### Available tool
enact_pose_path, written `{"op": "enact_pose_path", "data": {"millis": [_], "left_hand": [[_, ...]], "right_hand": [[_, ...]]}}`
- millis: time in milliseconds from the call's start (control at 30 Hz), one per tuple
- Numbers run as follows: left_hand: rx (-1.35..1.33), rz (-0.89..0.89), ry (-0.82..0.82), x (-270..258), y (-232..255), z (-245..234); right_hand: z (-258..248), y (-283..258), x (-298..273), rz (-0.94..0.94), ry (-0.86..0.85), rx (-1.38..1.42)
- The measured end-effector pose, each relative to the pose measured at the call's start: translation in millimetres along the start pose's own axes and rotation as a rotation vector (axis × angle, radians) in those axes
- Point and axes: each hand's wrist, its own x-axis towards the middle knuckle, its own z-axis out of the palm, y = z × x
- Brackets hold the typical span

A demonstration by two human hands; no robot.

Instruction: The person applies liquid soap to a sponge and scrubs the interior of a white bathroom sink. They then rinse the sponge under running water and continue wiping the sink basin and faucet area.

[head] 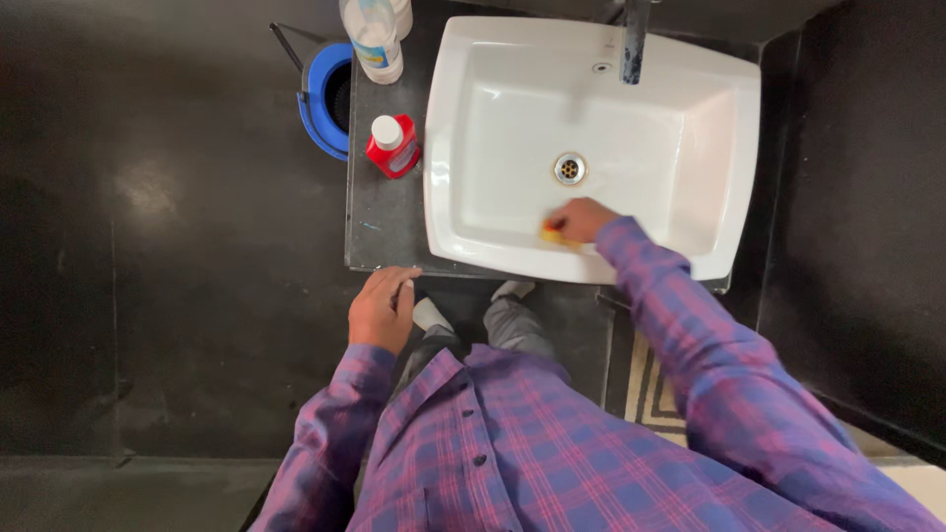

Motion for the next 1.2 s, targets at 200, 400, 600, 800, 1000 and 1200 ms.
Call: {"op": "enact_pose_path", "data": {"millis": [200, 400, 600, 800, 1000, 1200], "left_hand": [[-0.007, 0.000, -0.030, 11, 6, 3], [-0.032, -0.049, -0.094, 12, 13, 15], [-0.014, -0.066, -0.157, 20, 17, 24], [0.004, -0.035, -0.165, 24, 15, 21], [0.013, -0.014, -0.142, 22, 16, 13], [-0.028, -0.058, -0.142, 15, 9, 3]], "right_hand": [[-3, -93, 35, -0.197, -0.063, 0.345], [-39, -1, -34, -0.039, -0.216, 0.184], [-61, 81, -116, 0.473, -0.152, -0.174], [-46, -15, -75, 0.094, -0.083, 0.187], [-11, -158, -63, -0.294, 0.328, 0.145], [-13, -133, -139, -0.207, 0.589, 0.043]]}}
